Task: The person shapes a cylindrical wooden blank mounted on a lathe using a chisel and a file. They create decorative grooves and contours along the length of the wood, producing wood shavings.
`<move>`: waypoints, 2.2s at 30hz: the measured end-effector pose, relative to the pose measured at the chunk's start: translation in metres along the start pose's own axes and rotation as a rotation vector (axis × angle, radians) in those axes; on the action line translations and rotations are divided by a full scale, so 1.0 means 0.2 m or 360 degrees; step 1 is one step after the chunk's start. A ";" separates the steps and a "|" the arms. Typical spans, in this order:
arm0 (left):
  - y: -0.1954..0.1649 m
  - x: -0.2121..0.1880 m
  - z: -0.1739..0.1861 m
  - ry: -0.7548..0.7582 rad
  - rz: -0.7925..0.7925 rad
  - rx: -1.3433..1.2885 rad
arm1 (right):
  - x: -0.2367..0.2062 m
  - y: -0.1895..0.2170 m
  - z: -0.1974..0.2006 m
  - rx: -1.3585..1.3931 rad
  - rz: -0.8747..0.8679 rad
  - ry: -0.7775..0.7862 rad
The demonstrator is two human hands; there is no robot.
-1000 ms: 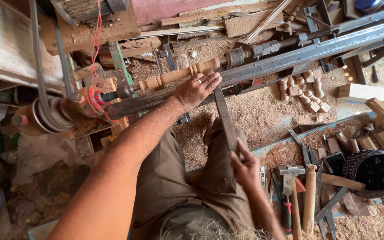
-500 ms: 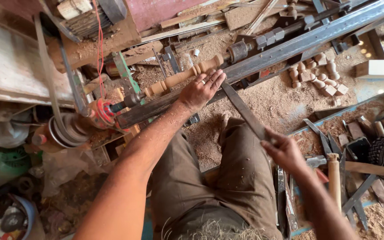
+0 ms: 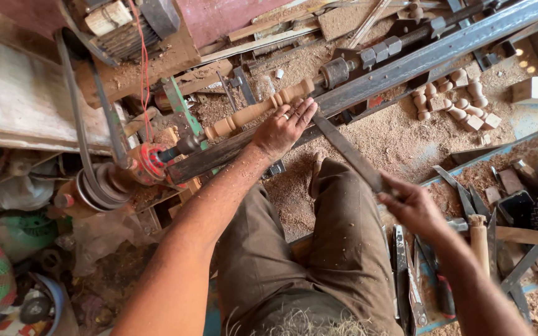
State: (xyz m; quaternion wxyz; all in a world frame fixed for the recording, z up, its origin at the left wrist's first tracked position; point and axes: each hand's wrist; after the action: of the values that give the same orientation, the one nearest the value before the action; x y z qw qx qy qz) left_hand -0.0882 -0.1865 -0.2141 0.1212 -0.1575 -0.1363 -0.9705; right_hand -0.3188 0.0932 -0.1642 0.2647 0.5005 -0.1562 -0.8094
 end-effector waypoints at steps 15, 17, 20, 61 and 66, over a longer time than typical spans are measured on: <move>0.00 -0.02 -0.01 -0.0035 -0.0018 0.0071 | -0.08 -0.01 -0.30 0.0341 0.0011 -0.0055; 0.01 -0.03 0.01 -0.0033 -0.0048 0.0089 | -0.02 -0.02 -0.11 0.0022 0.0020 -0.0030; 0.02 -0.02 0.04 -0.0092 -0.0066 0.0179 | 0.09 0.00 0.08 -0.0079 0.0005 0.0128; -0.06 0.00 0.06 -0.0194 -0.0172 0.0031 | -0.30 -0.11 -0.73 0.0986 0.0364 -0.0318; -0.09 0.03 0.03 -0.0036 -0.0128 -0.0111 | -0.25 -0.17 -0.63 0.0840 0.0405 -0.0272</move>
State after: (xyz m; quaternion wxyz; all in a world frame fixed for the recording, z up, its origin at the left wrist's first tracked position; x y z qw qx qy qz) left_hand -0.0962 -0.1694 -0.2101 0.0750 -0.1668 -0.1101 -0.9770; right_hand -0.1971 0.1514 -0.2020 0.2106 0.4586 -0.4443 -0.7402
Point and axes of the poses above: each hand's wrist, its own x-axis towards the middle knuckle, its own z-axis out of the back of the hand, y = z × x, and after that the axes turned 4 degrees about -z, right-handed
